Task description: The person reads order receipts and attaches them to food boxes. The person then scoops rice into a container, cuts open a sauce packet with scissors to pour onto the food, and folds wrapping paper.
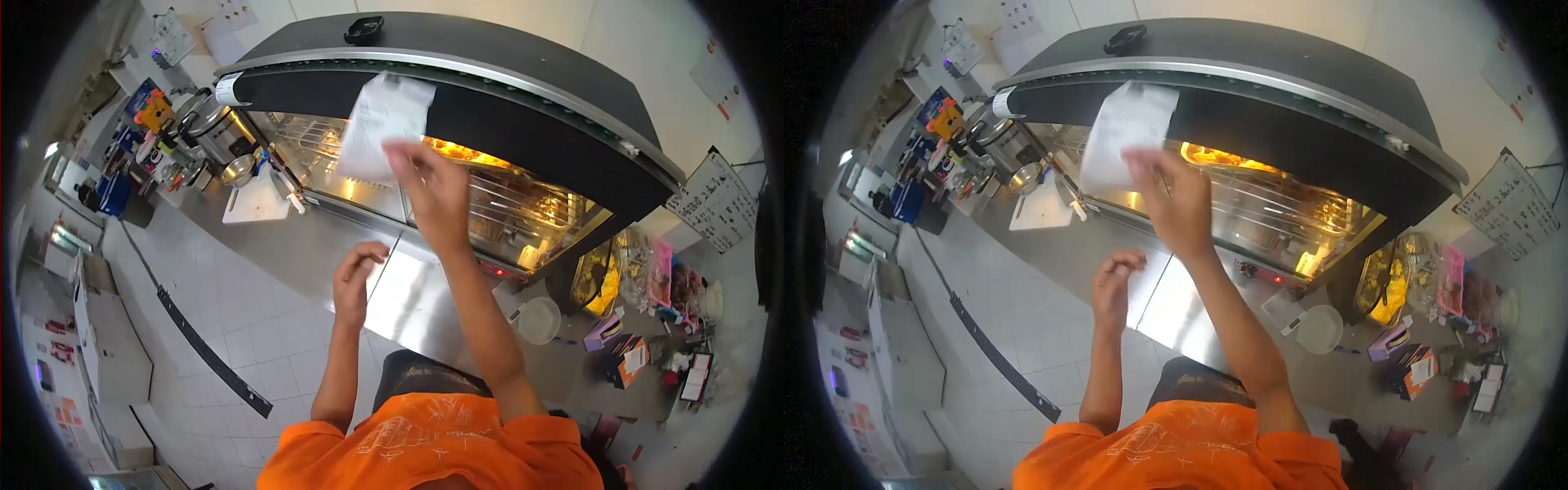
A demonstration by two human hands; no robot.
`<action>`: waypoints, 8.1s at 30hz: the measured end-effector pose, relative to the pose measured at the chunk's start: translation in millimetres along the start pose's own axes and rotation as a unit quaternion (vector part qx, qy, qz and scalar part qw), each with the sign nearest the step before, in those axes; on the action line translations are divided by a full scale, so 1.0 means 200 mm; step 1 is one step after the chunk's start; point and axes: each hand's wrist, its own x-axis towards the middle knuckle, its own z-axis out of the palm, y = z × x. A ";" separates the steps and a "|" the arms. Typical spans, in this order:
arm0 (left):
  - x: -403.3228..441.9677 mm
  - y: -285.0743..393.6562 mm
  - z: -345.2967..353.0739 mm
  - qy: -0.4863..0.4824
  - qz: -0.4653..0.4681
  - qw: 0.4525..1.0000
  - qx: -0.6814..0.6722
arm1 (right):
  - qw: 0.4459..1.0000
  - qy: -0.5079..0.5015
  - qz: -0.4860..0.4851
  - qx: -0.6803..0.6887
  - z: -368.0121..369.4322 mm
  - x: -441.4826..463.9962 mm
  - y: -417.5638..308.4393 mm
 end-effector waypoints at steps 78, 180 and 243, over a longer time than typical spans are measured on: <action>-4.75 0.58 2.57 -0.933 -0.255 0.252 0.008 | 0.212 0.924 0.048 -0.316 -1.05 -5.75 -2.95; -5.99 0.73 2.97 -0.699 -0.373 0.607 0.064 | 0.210 0.305 0.333 -0.867 -2.45 -6.75 -4.40; -5.42 0.59 2.50 -0.696 -0.360 0.617 0.074 | 0.503 0.611 0.292 -0.536 -2.07 -7.21 -3.85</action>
